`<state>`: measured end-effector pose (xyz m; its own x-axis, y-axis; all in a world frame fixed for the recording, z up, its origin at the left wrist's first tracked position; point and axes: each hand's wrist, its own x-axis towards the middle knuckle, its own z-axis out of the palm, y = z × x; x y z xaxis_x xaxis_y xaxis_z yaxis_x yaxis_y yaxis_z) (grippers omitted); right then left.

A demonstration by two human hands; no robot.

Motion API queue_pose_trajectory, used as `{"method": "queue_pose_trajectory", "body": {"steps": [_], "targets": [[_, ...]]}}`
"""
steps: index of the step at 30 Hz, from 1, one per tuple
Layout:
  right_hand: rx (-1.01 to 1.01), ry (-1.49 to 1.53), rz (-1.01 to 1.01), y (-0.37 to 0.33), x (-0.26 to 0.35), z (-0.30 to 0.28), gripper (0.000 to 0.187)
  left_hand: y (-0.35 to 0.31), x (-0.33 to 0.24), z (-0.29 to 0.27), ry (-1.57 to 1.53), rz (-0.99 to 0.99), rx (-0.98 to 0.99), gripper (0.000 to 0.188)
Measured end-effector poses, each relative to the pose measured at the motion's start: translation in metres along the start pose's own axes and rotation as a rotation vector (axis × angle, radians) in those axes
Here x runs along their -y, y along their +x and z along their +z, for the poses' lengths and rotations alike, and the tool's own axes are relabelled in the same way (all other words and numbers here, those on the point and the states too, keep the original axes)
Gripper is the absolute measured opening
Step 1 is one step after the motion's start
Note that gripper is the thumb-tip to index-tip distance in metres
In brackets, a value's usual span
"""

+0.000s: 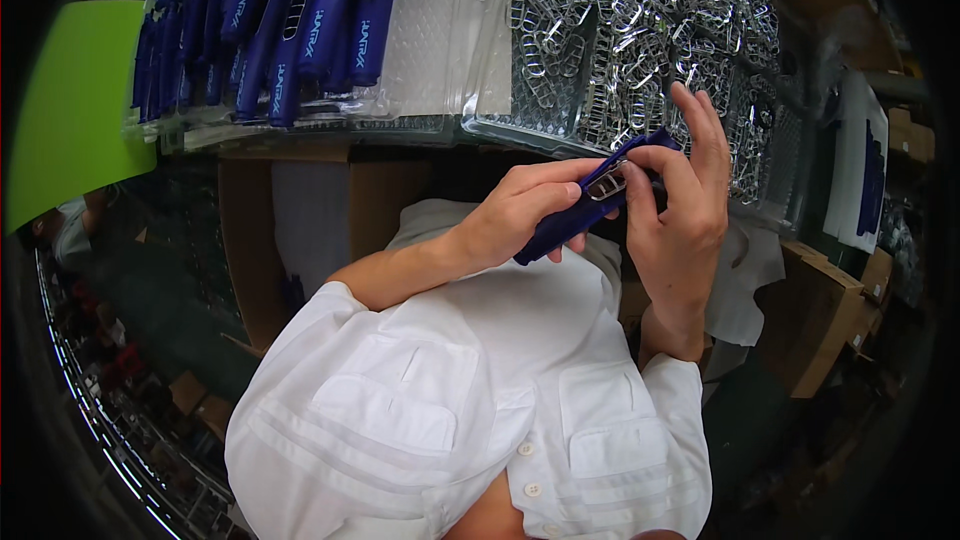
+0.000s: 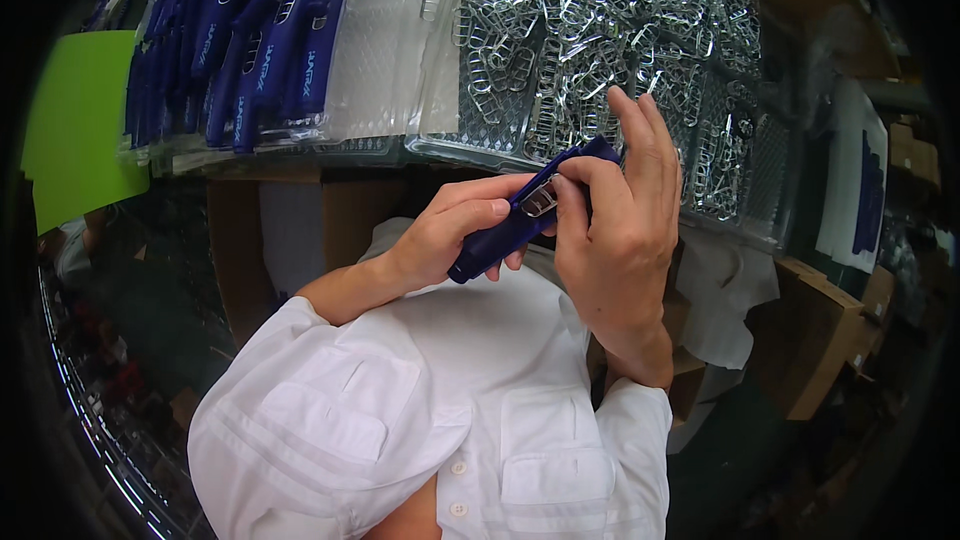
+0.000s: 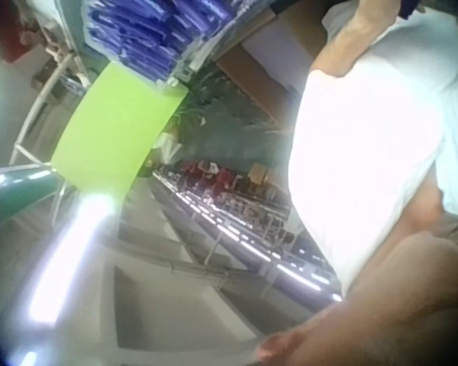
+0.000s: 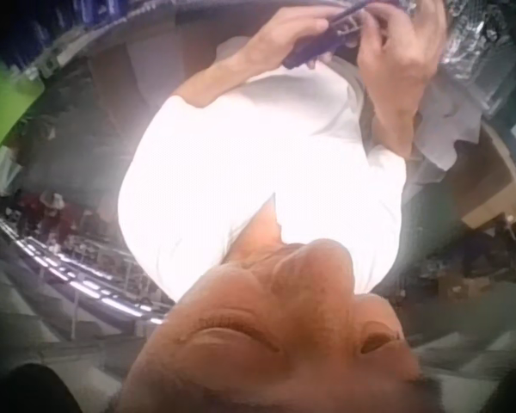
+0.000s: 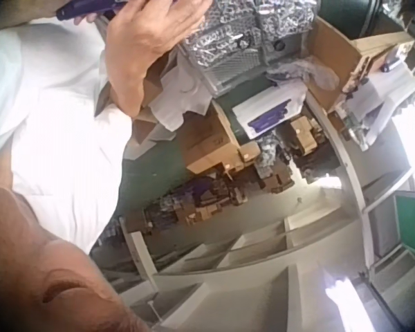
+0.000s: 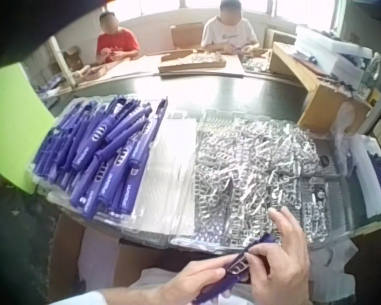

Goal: The recorder is assembling small electronic housing components by inserting metal clips into plastic blue casings and stacking the finished items in a box.

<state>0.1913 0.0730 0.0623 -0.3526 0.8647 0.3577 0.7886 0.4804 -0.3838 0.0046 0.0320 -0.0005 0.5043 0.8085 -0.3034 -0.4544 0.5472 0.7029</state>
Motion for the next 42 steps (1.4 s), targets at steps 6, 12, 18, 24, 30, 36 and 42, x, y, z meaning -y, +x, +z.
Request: {"method": "queue_pose_trajectory", "body": {"steps": [6, 12, 18, 24, 30, 36, 42], "targets": [[0.048, 0.156, 0.021, -0.001, -0.006, 0.004, 0.011, 0.000, 0.002, 0.001, 0.066, 0.017, -0.033, 0.052], [0.099, 0.175, 0.029, 0.001, -0.007, 0.006, 0.012, -0.001, -0.001, -0.003, 0.124, 0.008, -0.033, 0.053], [0.133, 0.271, 0.044, -0.003, -0.014, 0.013, 0.012, 0.000, 0.009, -0.007, 0.194, 0.048, -0.026, 0.050], [-0.101, 0.332, 0.120, -0.018, 0.000, 0.020, 0.031, 0.007, 0.018, -0.001, 0.439, 0.350, -0.074, 0.043], [0.020, 0.781, 0.468, -0.027, -0.003, 0.023, 0.042, 0.010, 0.016, 0.005, 0.555, 0.408, -0.135, 0.027], [-0.051, 0.797, 0.446, -0.029, -0.003, 0.033, 0.029, 0.017, 0.016, 0.010, 0.495, 0.338, -0.214, 0.019], [-0.088, 0.726, 0.421, -0.027, -0.010, 0.045, 0.028, 0.022, 0.016, 0.010, 0.513, 0.361, -0.244, 0.020]]}}
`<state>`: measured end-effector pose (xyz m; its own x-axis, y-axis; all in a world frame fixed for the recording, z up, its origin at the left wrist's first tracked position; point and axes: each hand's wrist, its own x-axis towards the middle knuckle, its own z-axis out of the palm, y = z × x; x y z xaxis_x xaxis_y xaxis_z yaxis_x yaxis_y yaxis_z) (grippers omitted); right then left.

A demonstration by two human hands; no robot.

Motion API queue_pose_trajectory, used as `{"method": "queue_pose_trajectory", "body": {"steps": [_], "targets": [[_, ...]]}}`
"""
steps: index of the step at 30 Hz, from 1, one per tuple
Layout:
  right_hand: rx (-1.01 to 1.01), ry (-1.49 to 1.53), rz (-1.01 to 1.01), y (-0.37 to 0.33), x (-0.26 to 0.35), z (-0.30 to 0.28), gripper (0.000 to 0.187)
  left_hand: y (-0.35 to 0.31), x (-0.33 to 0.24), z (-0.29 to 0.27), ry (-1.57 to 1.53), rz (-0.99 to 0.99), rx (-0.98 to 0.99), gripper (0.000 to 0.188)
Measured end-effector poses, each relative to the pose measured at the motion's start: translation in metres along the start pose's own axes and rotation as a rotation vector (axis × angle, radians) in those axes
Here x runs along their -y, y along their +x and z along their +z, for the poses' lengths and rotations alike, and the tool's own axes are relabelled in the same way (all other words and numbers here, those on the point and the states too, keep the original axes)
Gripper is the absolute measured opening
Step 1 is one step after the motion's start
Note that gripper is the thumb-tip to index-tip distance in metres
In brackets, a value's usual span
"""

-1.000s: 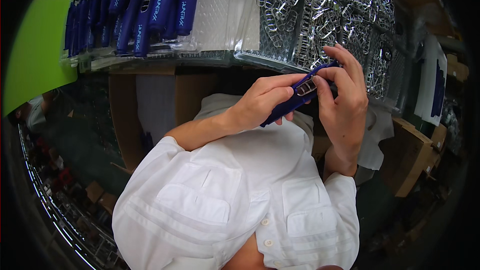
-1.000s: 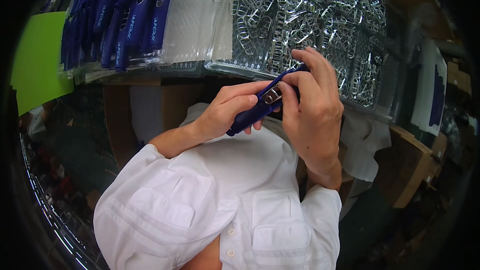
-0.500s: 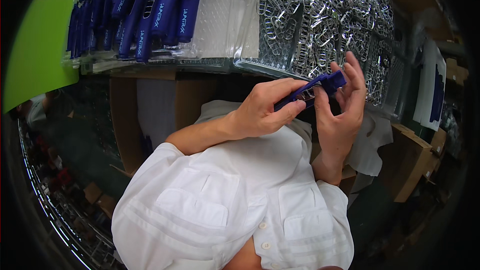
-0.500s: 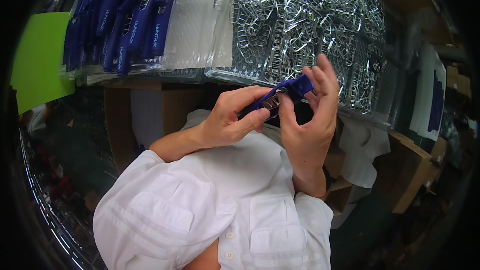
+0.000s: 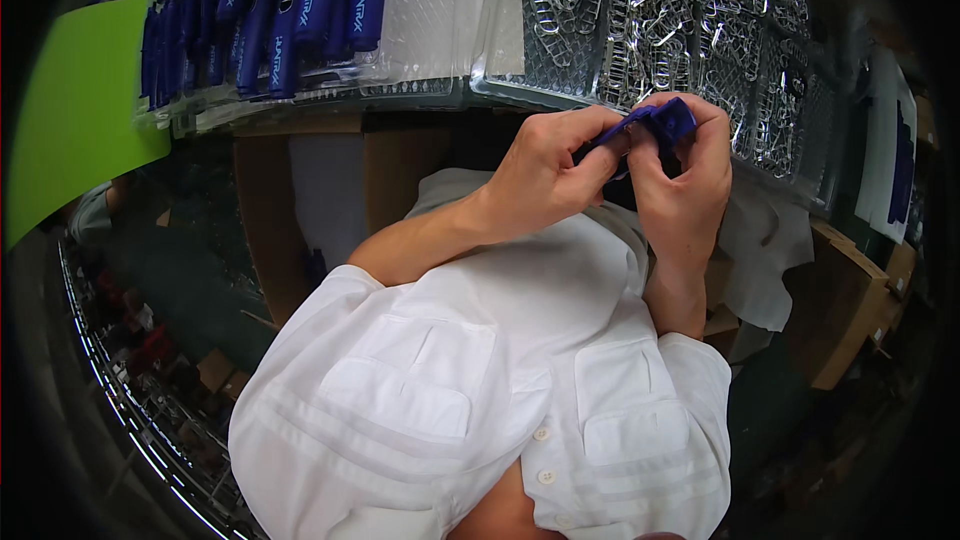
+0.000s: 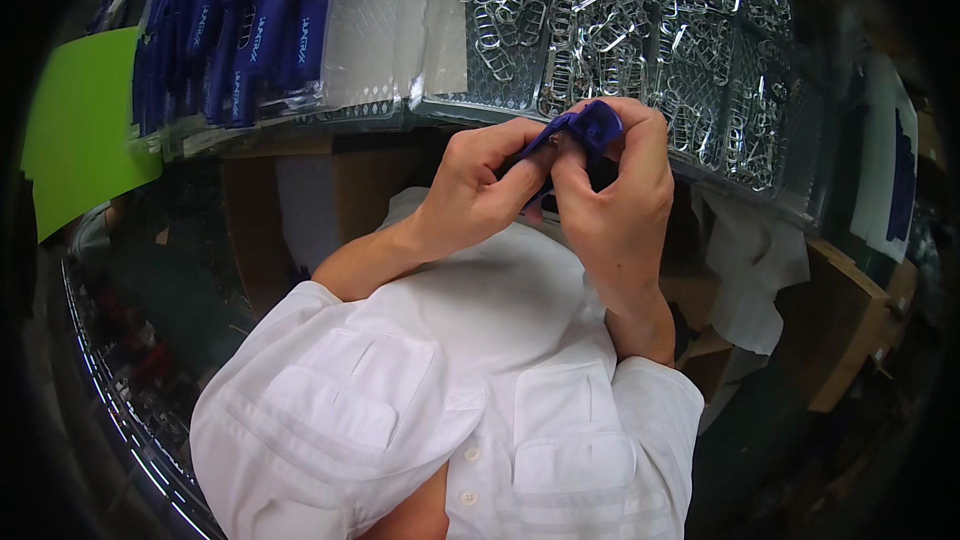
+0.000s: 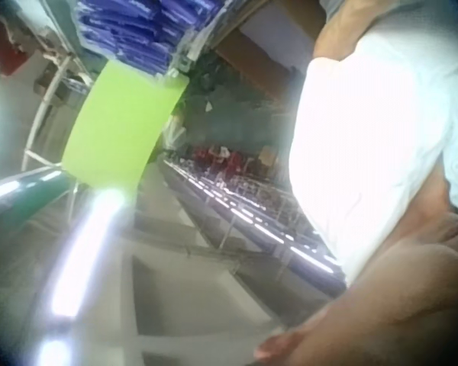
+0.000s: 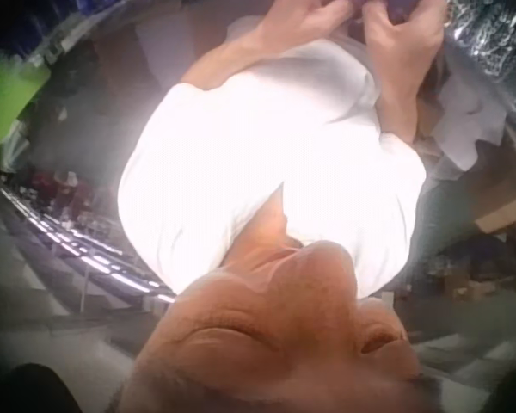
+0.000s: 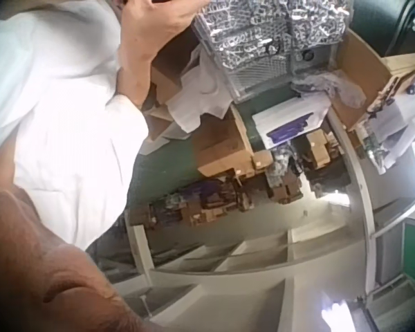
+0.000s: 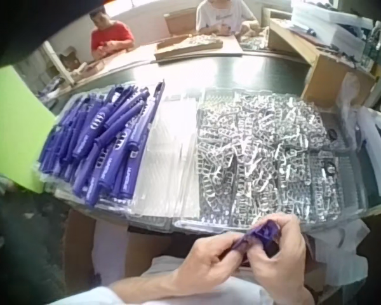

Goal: The recorder is assembling small electronic housing components by inserting metal clips into plastic blue casings and stacking the finished items in a box.

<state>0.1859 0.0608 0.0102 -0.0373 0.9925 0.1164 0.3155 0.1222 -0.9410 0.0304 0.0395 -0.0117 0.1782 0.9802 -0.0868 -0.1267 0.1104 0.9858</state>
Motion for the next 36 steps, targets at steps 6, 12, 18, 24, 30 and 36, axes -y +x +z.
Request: {"method": "queue_pose_trajectory", "body": {"steps": [6, 12, 18, 24, 30, 36], "targets": [[-0.031, 0.369, -0.064, 0.001, -0.006, -0.018, 0.038, -0.001, -0.011, -0.024, -0.099, -0.070, 0.410, 0.042], [0.058, 0.638, 0.011, -0.009, 0.011, -0.034, 0.059, -0.022, -0.038, -0.015, 0.518, 0.390, 0.116, 0.052], [0.147, 0.873, 0.121, -0.010, 0.006, -0.043, 0.075, -0.027, -0.041, -0.009, 0.654, 0.535, -0.065, 0.062], [0.116, 0.847, 0.141, -0.009, 0.007, -0.040, 0.070, -0.023, -0.038, -0.008, 0.624, 0.582, -0.090, 0.061], [0.121, 0.859, 0.128, -0.007, 0.000, -0.042, 0.069, -0.026, -0.042, -0.007, 0.621, 0.485, -0.051, 0.065], [0.131, 0.867, 0.097, -0.001, 0.001, -0.042, 0.070, -0.026, -0.039, -0.006, 0.618, 0.485, -0.059, 0.067]]}}
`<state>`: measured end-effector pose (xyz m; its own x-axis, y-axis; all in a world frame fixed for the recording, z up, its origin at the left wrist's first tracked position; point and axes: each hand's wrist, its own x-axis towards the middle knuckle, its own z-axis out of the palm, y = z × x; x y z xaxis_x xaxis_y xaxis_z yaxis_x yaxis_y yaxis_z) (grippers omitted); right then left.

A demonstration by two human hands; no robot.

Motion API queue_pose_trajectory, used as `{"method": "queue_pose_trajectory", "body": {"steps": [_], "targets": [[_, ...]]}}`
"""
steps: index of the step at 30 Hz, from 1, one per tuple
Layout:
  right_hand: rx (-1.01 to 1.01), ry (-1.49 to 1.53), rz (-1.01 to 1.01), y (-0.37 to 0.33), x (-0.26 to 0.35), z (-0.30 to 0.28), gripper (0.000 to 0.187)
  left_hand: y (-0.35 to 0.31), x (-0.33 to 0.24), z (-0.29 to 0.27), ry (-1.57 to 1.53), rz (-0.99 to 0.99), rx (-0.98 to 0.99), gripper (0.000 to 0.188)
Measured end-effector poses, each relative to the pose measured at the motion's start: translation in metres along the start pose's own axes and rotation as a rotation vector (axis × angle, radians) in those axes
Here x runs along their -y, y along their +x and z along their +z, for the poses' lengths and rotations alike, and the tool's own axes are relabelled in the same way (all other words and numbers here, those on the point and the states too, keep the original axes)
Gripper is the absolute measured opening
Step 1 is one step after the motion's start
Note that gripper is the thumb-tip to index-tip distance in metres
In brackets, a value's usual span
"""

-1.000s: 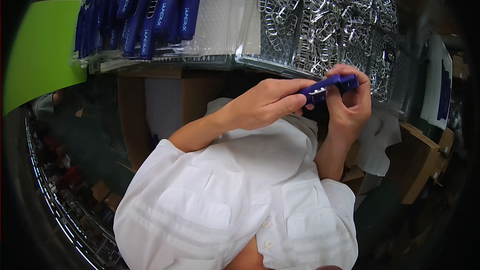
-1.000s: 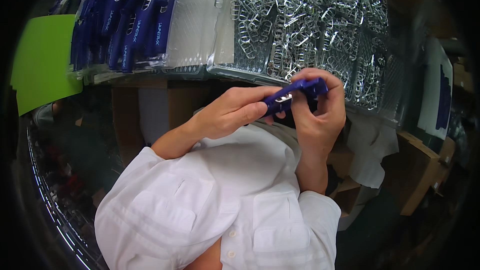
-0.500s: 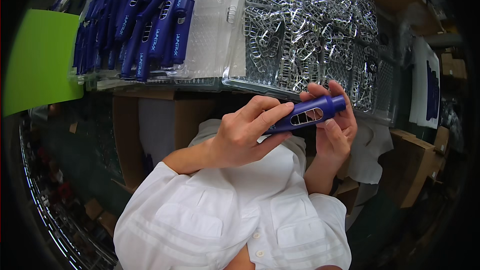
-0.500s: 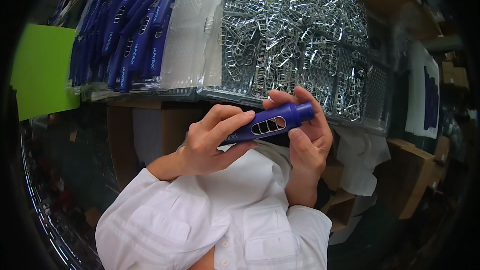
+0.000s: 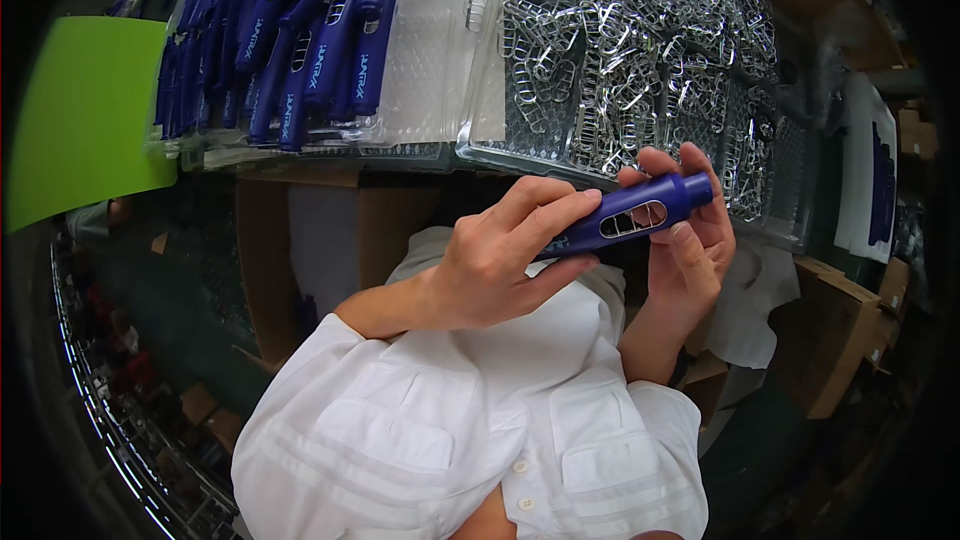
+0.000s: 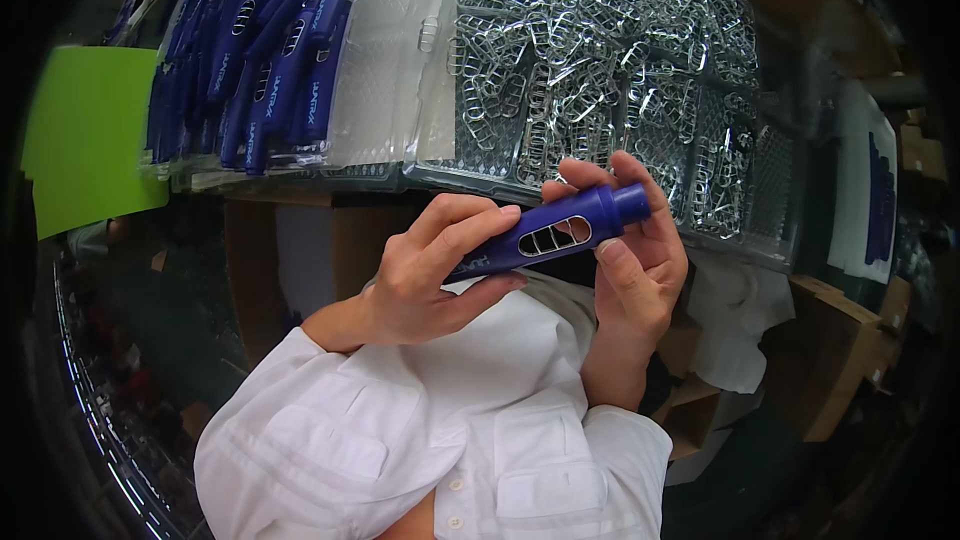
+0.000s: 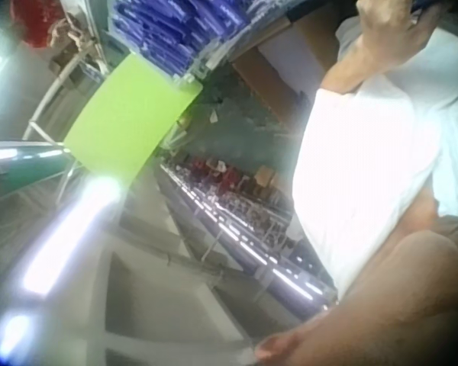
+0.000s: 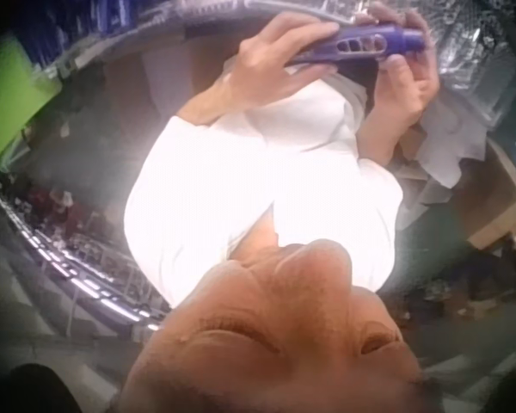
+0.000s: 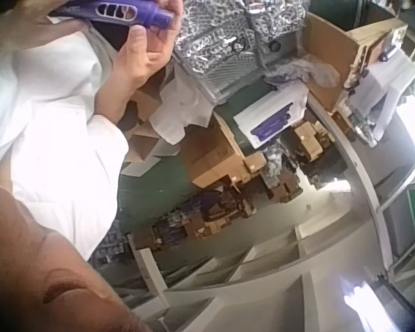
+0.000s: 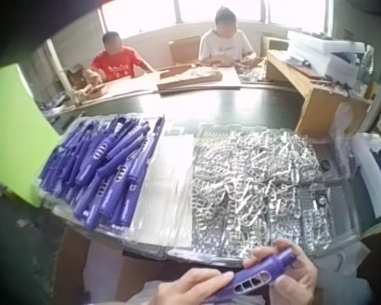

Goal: The recorder is assembling small electronic housing components by inserting metal clips into plastic blue casings and stacking the finished items in a box.

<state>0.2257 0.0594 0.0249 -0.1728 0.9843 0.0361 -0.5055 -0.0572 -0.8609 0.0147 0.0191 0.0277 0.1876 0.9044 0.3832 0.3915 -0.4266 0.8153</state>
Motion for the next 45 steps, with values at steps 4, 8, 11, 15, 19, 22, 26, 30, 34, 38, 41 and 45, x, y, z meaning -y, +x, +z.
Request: {"method": "queue_pose_trajectory", "body": {"steps": [4, 8, 11, 15, 19, 22, 26, 30, 34, 38, 41, 45], "targets": [[0.011, -0.001, -0.032, 0.013, 0.004, 0.003, 0.068, 0.003, -0.003, -0.002, -0.007, -0.009, 0.014, 0.069], [0.020, -0.040, -0.083, 0.029, 0.008, 0.006, 0.068, 0.006, -0.003, -0.004, -0.061, -0.022, 0.012, 0.070], [0.055, -0.030, -0.081, 0.039, 0.011, 0.012, 0.066, 0.005, -0.009, -0.006, -0.040, -0.023, 0.005, 0.070], [0.116, 0.067, 0.010, 0.049, 0.011, 0.021, 0.061, 0.003, -0.018, -0.013, 0.058, 0.017, -0.023, 0.070], [0.174, 0.156, 0.047, 0.056, 0.006, 0.028, 0.058, 0.002, -0.024, -0.021, 0.150, 0.042, -0.051, 0.071], [0.184, 0.163, 0.036, 0.058, 0.003, 0.032, 0.057, 0.001, -0.023, -0.023, 0.189, 0.051, -0.065, 0.071], [0.200, 0.142, -0.017, 0.061, 0.003, 0.034, 0.057, 0.004, -0.020, -0.022, 0.208, 0.052, -0.083, 0.069], [0.217, 0.075, -0.076, 0.064, 0.004, 0.029, 0.057, 0.008, -0.015, -0.017, 0.220, 0.059, -0.095, 0.068], [0.222, 0.065, -0.101, 0.063, 0.008, 0.029, 0.057, 0.012, -0.009, -0.014, 0.250, 0.064, -0.105, 0.066], [-0.003, -0.121, -0.206, 0.054, 0.007, 0.022, 0.059, 0.040, -0.012, -0.025, 0.321, -0.009, -0.148, 0.062], [-0.052, -0.213, -0.246, 0.037, 0.006, -0.001, 0.057, 0.104, -0.014, -0.043, 0.450, 0.014, -0.155, 0.053], [-0.032, -0.222, -0.229, 0.022, 0.006, -0.010, 0.051, 0.259, 0.022, -0.082, 0.747, 0.067, -0.185, 0.034]]}}
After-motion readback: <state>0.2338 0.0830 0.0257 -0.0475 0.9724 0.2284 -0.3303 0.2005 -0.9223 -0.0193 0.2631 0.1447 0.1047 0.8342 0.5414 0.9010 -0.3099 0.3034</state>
